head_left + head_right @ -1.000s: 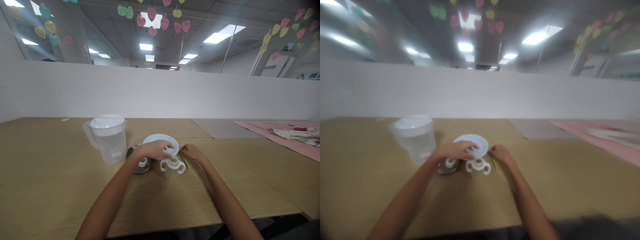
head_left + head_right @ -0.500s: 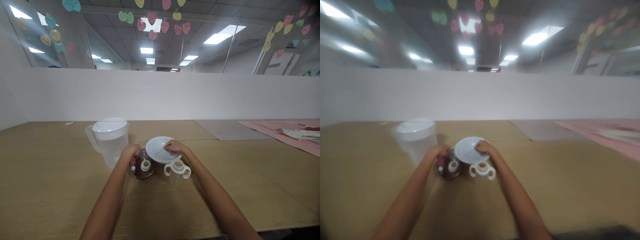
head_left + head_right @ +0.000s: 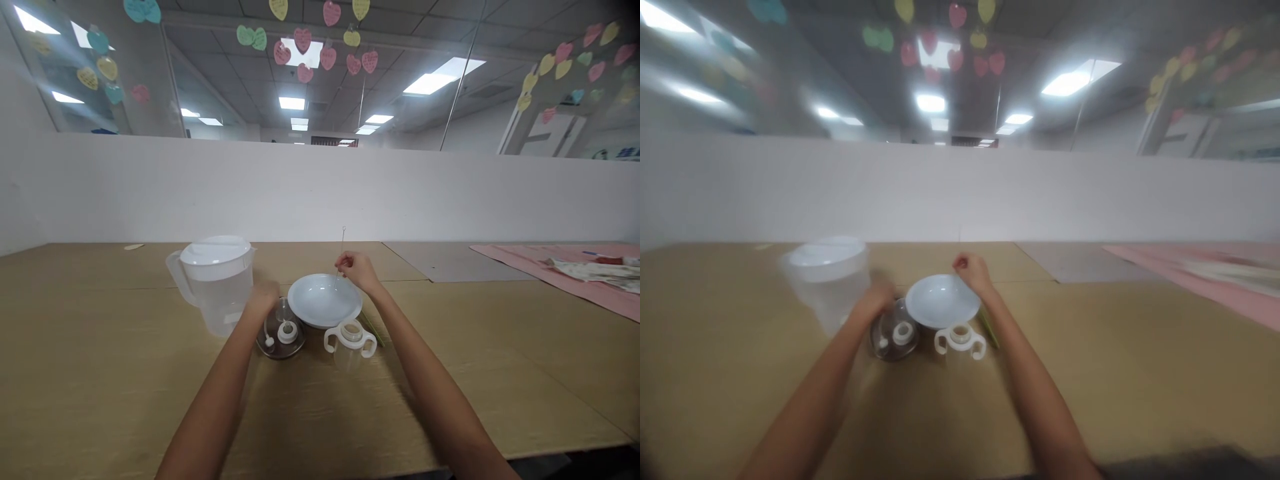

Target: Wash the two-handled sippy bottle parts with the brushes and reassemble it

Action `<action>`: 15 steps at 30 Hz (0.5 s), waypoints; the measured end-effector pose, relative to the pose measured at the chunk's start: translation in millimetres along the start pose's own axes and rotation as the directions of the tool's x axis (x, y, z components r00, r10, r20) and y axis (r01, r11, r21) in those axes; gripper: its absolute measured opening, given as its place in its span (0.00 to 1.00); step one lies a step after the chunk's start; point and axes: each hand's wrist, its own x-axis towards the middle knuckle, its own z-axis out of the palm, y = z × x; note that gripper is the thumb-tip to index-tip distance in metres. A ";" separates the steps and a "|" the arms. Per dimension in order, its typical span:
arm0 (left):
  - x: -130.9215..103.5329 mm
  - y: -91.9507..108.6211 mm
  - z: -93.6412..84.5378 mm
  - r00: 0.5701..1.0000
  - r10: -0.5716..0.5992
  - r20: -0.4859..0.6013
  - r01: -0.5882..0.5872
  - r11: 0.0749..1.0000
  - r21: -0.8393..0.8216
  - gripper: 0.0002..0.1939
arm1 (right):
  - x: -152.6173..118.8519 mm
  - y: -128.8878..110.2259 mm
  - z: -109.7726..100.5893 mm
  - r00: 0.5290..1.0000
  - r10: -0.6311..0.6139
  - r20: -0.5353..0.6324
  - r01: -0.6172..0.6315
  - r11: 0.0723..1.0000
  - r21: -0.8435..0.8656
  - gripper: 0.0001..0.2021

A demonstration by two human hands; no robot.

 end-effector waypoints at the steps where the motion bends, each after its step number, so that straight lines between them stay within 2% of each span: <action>1: -3.3 3.1 -5.2 1.000 -0.009 -0.022 0.010 0.999 0.043 0.06 | -0.3 -2.5 -3.2 0.999 -0.011 -0.031 0.012 0.999 0.033 0.05; 4: -17.2 15.3 -25.5 0.998 -0.021 -0.067 0.032 0.985 0.172 0.06 | -4.0 -15.5 -14.3 0.996 -0.053 -0.070 0.065 0.981 0.184 0.10; 7: -31.4 28.4 -43.8 0.985 0.072 -0.157 -0.037 0.977 0.212 0.04 | -13.7 -40.0 -27.7 0.984 -0.155 -0.093 0.179 0.909 0.377 0.16; 9: -35.1 35.6 -48.8 0.949 0.210 -0.237 -0.168 0.968 0.186 0.07 | -22.9 -60.1 -35.7 0.966 -0.206 -0.154 0.255 0.844 0.472 0.16; 12: -28.7 42.6 -43.5 0.856 0.408 -0.316 -0.421 0.906 0.029 0.11 | -35.7 -84.5 -42.1 0.942 -0.271 -0.198 0.335 0.779 0.530 0.11; 15: -17.1 46.6 -31.2 0.808 0.484 -0.336 -0.556 0.815 -0.162 0.12 | -42.1 -93.9 -41.5 0.928 -0.315 -0.199 0.373 0.783 0.498 0.08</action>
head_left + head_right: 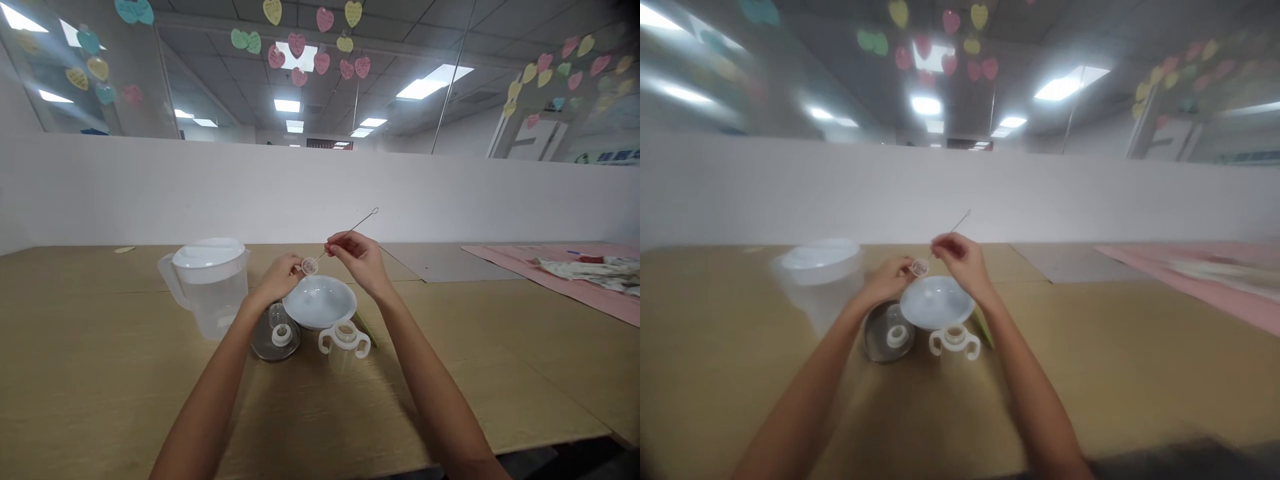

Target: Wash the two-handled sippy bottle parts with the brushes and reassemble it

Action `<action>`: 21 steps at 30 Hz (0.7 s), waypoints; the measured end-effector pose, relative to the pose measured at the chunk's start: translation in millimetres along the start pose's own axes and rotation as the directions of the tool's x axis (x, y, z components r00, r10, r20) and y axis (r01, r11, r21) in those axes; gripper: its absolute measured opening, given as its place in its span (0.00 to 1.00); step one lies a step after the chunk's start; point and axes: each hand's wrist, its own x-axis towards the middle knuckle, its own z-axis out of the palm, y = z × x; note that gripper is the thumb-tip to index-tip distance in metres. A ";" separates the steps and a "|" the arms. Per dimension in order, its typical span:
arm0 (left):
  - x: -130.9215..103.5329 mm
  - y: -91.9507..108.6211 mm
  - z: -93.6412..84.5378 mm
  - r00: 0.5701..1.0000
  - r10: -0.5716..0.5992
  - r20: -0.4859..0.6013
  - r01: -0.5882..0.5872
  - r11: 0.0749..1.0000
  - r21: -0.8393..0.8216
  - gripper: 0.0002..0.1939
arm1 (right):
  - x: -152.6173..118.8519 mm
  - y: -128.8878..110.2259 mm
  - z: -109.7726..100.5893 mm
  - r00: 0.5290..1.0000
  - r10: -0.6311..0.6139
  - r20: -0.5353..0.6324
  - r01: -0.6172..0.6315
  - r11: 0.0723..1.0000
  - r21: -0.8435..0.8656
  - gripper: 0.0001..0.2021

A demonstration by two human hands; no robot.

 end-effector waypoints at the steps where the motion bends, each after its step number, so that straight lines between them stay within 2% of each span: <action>1: 1.6 -1.2 4.3 1.000 0.010 0.002 -0.010 0.999 -0.054 0.11 | -0.7 0.0 0.8 1.000 -0.012 0.001 0.012 1.000 -0.028 0.08; 6: 3.6 0.3 14.7 1.000 0.010 -0.017 -0.013 0.980 -0.201 0.11 | -2.1 2.8 -0.8 0.998 -0.061 -0.013 0.058 0.989 -0.133 0.06; 12: 4.5 0.4 16.7 1.000 0.014 -0.028 -0.021 0.963 -0.269 0.16 | -2.1 -1.0 -4.7 0.987 -0.102 -0.124 0.077 0.978 -0.193 0.06; 18: 5.6 -2.2 20.8 0.997 0.066 -0.044 -0.075 0.962 -0.264 0.15 | -1.3 -1.0 -4.7 0.995 -0.082 -0.055 0.074 0.989 -0.129 0.05; 21: 5.8 -2.4 22.1 0.995 0.085 -0.049 -0.094 0.965 -0.244 0.15 | -2.0 -2.2 -5.2 0.994 -0.092 -0.066 0.081 0.984 -0.157 0.05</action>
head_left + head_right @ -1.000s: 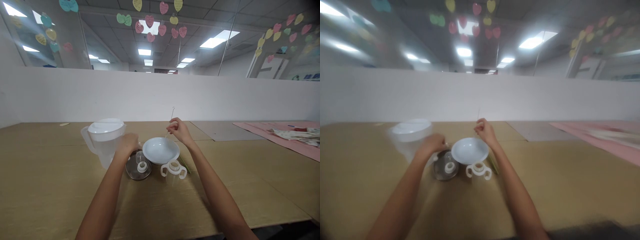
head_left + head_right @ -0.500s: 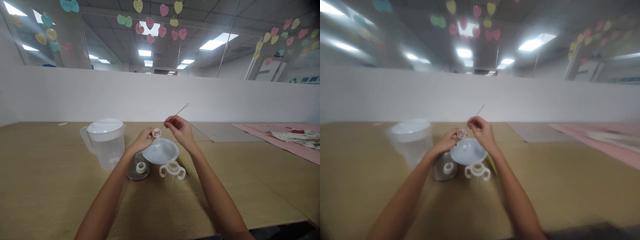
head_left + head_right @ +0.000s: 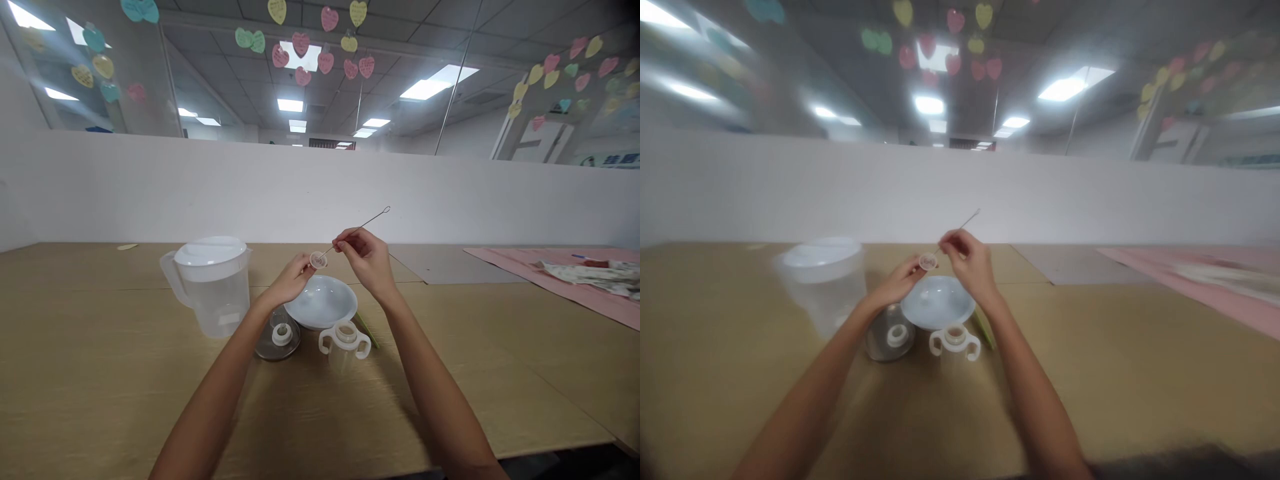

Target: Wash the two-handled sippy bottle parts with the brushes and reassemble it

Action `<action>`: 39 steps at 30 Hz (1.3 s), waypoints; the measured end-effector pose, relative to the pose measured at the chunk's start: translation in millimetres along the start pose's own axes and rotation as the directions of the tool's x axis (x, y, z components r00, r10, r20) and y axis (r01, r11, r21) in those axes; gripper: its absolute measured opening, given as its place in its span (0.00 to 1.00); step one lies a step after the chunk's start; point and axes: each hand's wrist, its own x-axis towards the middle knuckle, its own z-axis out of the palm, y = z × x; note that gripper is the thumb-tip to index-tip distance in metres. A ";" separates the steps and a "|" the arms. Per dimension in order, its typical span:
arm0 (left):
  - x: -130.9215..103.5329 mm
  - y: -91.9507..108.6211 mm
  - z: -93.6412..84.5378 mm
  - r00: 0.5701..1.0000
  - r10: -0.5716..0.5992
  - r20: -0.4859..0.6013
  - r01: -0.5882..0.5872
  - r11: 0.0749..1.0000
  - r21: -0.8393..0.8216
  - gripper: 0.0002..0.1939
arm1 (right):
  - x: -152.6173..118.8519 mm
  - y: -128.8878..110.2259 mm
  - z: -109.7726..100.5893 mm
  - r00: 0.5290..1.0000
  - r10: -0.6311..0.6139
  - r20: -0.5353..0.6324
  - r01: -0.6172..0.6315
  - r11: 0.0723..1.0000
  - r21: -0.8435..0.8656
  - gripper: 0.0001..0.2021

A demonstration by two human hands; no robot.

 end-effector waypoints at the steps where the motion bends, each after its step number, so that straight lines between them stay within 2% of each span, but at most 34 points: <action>1: -0.1 0.0 -0.2 1.000 -0.002 0.001 0.002 1.000 0.000 0.16 | -0.2 -0.6 -0.6 1.000 0.001 -0.007 -0.001 1.000 -0.018 0.05; 4: -0.6 0.0 -1.8 0.999 -0.032 0.009 0.032 0.999 -0.005 0.16 | -0.4 -3.0 -2.9 1.000 0.010 -0.007 -0.010 0.999 -0.040 0.05; 9: -0.6 0.3 -2.8 1.000 -0.013 0.016 0.013 1.000 -0.004 0.15 | -0.7 -4.4 -1.7 0.996 0.032 0.086 -0.032 0.999 0.000 0.06; 13: -0.3 1.2 -1.5 1.000 -0.015 0.027 0.015 1.000 -0.012 0.15 | -1.6 -2.8 0.3 1.000 -0.004 0.030 0.006 0.999 -0.036 0.05; 17: -0.3 0.5 -2.2 0.999 -0.034 0.005 0.034 0.999 -0.026 0.16 | -2.9 -5.0 -1.3 0.999 -0.026 0.025 0.028 0.996 -0.086 0.05; 21: 0.4 -1.8 -3.6 1.000 -0.030 0.001 0.030 0.999 -0.045 0.17 | -3.5 -5.8 0.3 0.996 -0.005 0.093 0.017 0.990 -0.137 0.06; 25: 0.4 -5.9 -1.3 0.999 -0.044 0.016 0.044 0.999 0.012 0.16 | -3.3 -4.9 1.6 0.989 0.053 0.136 -0.024 0.978 -0.207 0.07; 28: -0.5 -10.3 2.1 0.999 -0.035 0.023 0.033 0.997 0.073 0.16 | -3.8 -9.7 -3.1 0.990 0.114 0.080 -0.086 0.953 -0.289 0.13; 31: -1.2 -13.8 4.6 0.999 -0.011 0.036 0.007 0.993 0.122 0.15 | -5.1 -18.2 -8.6 0.996 0.093 0.004 -0.085 0.929 -0.360 0.19; 36: -0.8 -11.5 5.3 0.997 0.039 0.066 -0.047 0.990 0.134 0.15 | -7.2 -28.9 -7.7 0.995 -0.018 -0.099 -0.018 0.936 -0.351 0.18; 39: -0.2 -4.9 6.8 0.996 0.073 0.042 -0.077 0.992 0.103 0.15 | -8.1 -26.2 -4.6 0.991 -0.017 -0.134 -0.027 0.947 -0.319 0.17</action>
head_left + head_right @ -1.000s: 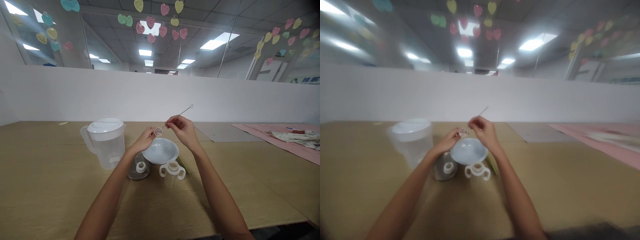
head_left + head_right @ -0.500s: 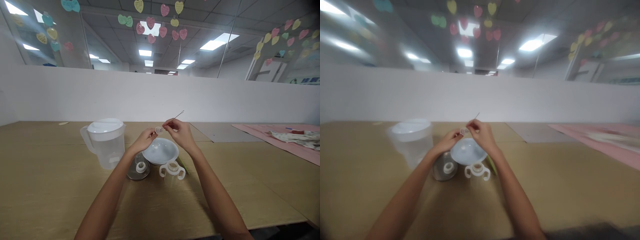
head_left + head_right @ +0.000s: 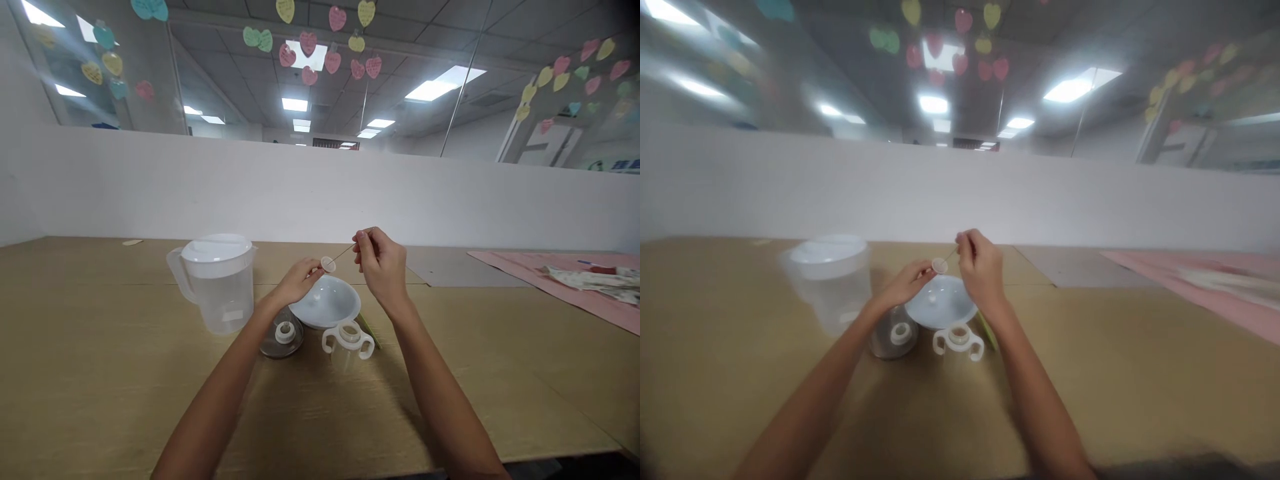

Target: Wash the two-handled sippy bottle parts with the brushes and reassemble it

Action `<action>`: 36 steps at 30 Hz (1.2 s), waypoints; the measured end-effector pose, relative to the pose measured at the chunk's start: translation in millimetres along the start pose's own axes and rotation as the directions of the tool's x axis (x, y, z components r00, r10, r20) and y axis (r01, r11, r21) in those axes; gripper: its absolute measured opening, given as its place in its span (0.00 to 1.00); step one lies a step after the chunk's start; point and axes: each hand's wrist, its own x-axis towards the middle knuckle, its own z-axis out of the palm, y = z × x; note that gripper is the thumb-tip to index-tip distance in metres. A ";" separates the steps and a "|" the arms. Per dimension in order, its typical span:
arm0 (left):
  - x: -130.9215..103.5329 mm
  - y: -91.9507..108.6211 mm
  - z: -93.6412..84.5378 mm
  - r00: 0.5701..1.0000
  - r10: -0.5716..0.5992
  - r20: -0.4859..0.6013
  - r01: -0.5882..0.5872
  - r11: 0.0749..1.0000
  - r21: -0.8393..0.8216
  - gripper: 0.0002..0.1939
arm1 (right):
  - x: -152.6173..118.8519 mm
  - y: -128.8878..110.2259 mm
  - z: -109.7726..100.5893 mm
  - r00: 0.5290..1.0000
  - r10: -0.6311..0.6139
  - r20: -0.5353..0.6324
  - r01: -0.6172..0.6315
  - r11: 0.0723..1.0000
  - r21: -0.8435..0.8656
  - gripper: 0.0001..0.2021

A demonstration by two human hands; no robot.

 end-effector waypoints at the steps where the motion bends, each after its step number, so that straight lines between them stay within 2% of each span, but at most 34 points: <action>1: 0.4 2.9 0.7 1.000 0.013 -0.011 -0.013 1.000 -0.017 0.15 | -0.5 2.6 2.0 1.000 0.020 0.007 -0.020 1.000 0.017 0.17; 4: 1.9 12.0 3.3 0.999 0.036 -0.035 -0.040 0.994 -0.097 0.15 | -2.6 13.6 11.4 0.994 0.074 0.083 -0.078 0.996 0.040 0.17; 7: 2.9 19.0 5.5 0.998 0.009 -0.063 -0.021 0.981 -0.191 0.15 | -6.2 21.4 24.3 0.990 0.039 0.133 -0.034 0.998 -0.045 0.17; 10: 2.9 21.8 6.5 0.997 -0.040 -0.062 0.020 0.955 -0.297 0.15 | -8.6 19.7 30.9 0.995 -0.028 0.093 0.044 0.983 -0.180 0.16; 12: 2.7 22.1 6.4 0.998 -0.048 -0.046 0.028 0.929 -0.370 0.15 | -8.0 15.8 28.9 0.997 -0.047 0.064 0.059 0.977 -0.206 0.15; 15: 2.8 21.6 5.0 0.999 -0.043 -0.024 0.030 0.917 -0.398 0.15 | -5.5 12.4 21.8 0.999 -0.042 0.024 0.045 0.991 -0.129 0.15; 17: 3.2 20.8 3.5 0.999 -0.046 -0.021 0.035 0.924 -0.382 0.14 | -5.0 13.5 20.7 0.999 -0.033 0.040 0.035 0.997 -0.067 0.16; 21: 3.6 18.0 -0.3 0.997 -0.059 -0.042 0.038 0.917 -0.397 0.14 | -7.0 19.7 29.9 0.996 -0.033 0.088 0.034 0.999 -0.010 0.17; 23: 2.8 17.6 -2.8 0.996 -0.081 -0.047 0.058 0.929 -0.365 0.14 | -5.0 22.8 30.9 0.997 -0.013 0.072 0.012 1.000 0.021 0.17; 26: 1.4 22.0 -6.1 0.996 -0.092 -0.014 0.082 0.943 -0.324 0.15 | 5.1 27.3 16.7 0.991 0.130 -0.039 -0.122 0.979 0.163 0.18; 28: 1.3 28.2 -6.8 0.997 -0.068 0.040 0.077 0.941 -0.331 0.16 | 14.0 30.0 -0.1 0.961 0.248 -0.120 -0.199 0.928 0.316 0.19; 32: 3.0 40.0 -5.3 0.994 -0.056 0.096 0.083 0.949 -0.305 0.18 | 26.4 34.4 -28.4 0.911 0.314 -0.267 -0.165 0.872 0.460 0.17; 36: 3.5 42.7 -6.9 0.990 -0.051 0.131 0.084 0.963 -0.257 0.19 | 30.8 44.4 -36.7 0.866 0.362 -0.345 -0.174 0.865 0.471 0.17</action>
